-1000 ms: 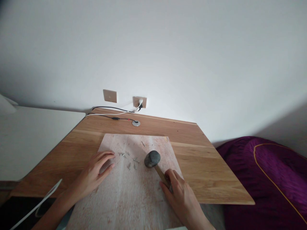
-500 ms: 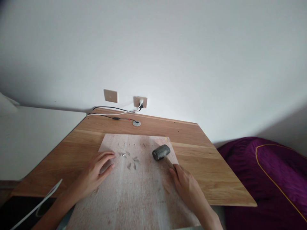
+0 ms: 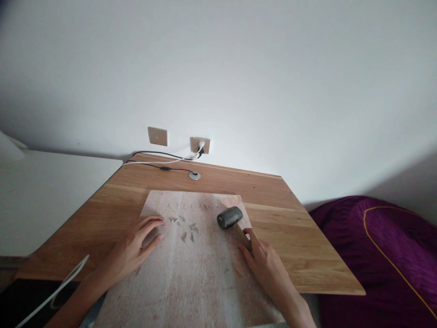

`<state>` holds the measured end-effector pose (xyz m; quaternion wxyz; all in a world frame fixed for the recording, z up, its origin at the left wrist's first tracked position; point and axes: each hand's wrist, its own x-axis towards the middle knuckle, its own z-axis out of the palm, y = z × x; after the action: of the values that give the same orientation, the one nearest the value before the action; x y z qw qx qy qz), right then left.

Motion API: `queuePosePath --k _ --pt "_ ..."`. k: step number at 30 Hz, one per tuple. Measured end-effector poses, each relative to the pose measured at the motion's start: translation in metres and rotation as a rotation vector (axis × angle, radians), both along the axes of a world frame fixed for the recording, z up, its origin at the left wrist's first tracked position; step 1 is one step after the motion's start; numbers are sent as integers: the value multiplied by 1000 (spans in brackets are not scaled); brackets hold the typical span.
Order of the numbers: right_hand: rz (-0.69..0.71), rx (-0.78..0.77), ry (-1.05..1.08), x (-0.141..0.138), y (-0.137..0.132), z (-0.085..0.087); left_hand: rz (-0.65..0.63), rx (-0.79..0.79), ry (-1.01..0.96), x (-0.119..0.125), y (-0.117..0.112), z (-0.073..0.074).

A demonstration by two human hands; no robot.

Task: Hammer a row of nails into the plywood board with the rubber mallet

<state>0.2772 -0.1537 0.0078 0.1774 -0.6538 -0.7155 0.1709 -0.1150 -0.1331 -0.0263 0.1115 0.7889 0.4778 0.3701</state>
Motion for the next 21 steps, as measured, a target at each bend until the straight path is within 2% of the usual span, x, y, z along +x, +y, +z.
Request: queuePosePath --k 4,7,11,16,21 --pt "36 -17 94 -8 -1 11 5 -1 0 0 0 0" --pt "7 -165 282 -14 -1 17 6 12 -3 0 -1 0" --pt "-22 -328 481 -17 2 15 10 9 6 0 -1 2" --pt "-39 -323 396 -13 4 9 7 9 18 0 -1 1" --pt "-2 -286 298 -18 -2 10 6 22 83 -1 1 2"
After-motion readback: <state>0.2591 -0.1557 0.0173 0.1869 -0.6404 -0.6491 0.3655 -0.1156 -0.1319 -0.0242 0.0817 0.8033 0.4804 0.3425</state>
